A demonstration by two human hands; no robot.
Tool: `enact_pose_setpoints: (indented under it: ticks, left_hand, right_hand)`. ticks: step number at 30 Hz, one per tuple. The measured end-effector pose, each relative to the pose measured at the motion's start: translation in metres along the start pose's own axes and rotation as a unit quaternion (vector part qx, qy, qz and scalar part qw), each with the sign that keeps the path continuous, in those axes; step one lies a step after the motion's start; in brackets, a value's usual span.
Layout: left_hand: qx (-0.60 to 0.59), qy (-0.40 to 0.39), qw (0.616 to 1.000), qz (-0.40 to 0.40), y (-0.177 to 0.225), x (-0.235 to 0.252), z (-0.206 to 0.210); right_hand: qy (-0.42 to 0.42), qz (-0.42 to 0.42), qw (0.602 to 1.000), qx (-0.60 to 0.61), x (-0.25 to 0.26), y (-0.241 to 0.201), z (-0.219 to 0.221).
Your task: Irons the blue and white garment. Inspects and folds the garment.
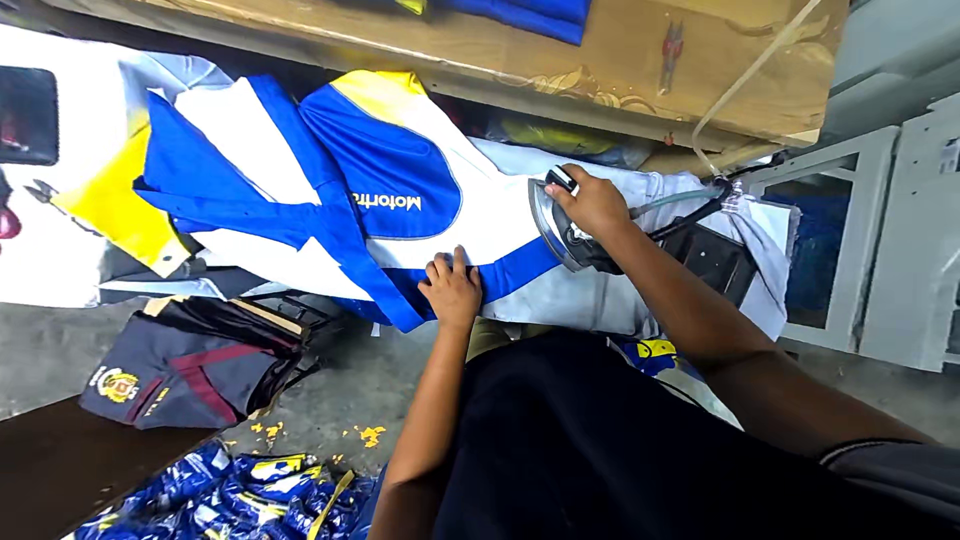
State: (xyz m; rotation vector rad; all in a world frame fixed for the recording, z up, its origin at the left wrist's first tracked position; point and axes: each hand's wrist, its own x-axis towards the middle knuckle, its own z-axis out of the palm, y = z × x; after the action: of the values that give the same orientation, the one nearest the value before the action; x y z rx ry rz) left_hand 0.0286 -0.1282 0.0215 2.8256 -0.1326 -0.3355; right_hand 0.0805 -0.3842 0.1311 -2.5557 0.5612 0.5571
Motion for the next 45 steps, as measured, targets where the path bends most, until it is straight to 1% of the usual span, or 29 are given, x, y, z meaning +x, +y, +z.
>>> enact_pose_setpoints:
  ticks: [3,5,7,11,13,14,17,20,23,25,28,31,34,36,39,42,45]
  left_hand:
    - [0.023,-0.036,0.999,0.007,-0.002,0.002,-0.006]
    - [0.028,-0.046,0.999,0.011,-0.002,0.004,-0.008]
    - [0.033,-0.051,0.998,0.010,-0.003,0.004,-0.006]
    - [0.033,-0.069,0.997,0.019,-0.003,0.002,-0.014]
    - [0.022,-0.077,0.996,0.043,-0.002,-0.003,-0.021]
    - [0.025,-0.094,0.994,0.055,-0.001,-0.008,-0.024]
    - [0.052,-0.177,0.980,0.070,0.001,-0.022,-0.028]
    - [0.062,-0.190,0.977,0.073,-0.004,-0.028,-0.025]
    - [0.037,-0.210,0.975,0.066,-0.002,-0.026,-0.036]
    - [0.002,-0.207,0.976,0.068,-0.003,-0.013,-0.050]
    - [-0.013,-0.182,0.980,0.085,-0.012,0.020,-0.077]
    - [0.017,-0.169,0.982,0.084,-0.023,0.063,-0.095]
    - [0.060,-0.186,0.980,0.045,-0.038,0.090,-0.101]
    - [0.075,-0.202,0.976,0.024,-0.051,0.097,-0.100]
    - [0.073,-0.197,0.977,0.028,-0.062,0.098,-0.098]
    - [0.063,-0.201,0.977,0.031,-0.064,0.097,-0.100]
    - [0.068,-0.204,0.976,0.032,-0.064,0.097,-0.101]
  right_hand:
    - [-0.004,-0.010,1.000,0.005,-0.011,0.012,0.004]
    - [-0.008,-0.015,1.000,0.002,-0.024,0.024,0.008]
    - [-0.013,-0.001,1.000,-0.004,-0.030,0.027,0.010]
    - [0.003,0.006,1.000,0.014,-0.011,0.008,0.008]
    - [0.009,0.004,1.000,0.020,-0.001,-0.003,0.004]
    - [0.011,0.003,1.000,0.020,0.000,-0.005,0.004]
    - [0.009,-0.004,1.000,0.020,-0.012,0.002,0.009]
    - [0.005,-0.018,1.000,0.016,-0.036,0.019,0.018]
    - [-0.011,-0.029,0.999,0.019,-0.046,0.028,0.020]
    - [-0.024,-0.030,0.999,0.021,-0.046,0.018,0.014]
    - [-0.042,-0.037,0.998,0.002,-0.055,-0.018,0.011]
    - [-0.053,-0.031,0.998,0.012,-0.063,-0.055,0.026]
    - [-0.057,-0.037,0.998,-0.008,-0.071,-0.066,0.054]
    - [-0.061,-0.030,0.998,-0.016,-0.081,-0.061,0.064]
    - [-0.059,-0.011,0.998,-0.035,-0.084,-0.060,0.066]
    - [-0.057,0.005,0.997,-0.050,-0.070,-0.084,0.063]
    - [-0.043,0.001,0.999,-0.032,-0.050,-0.105,0.060]
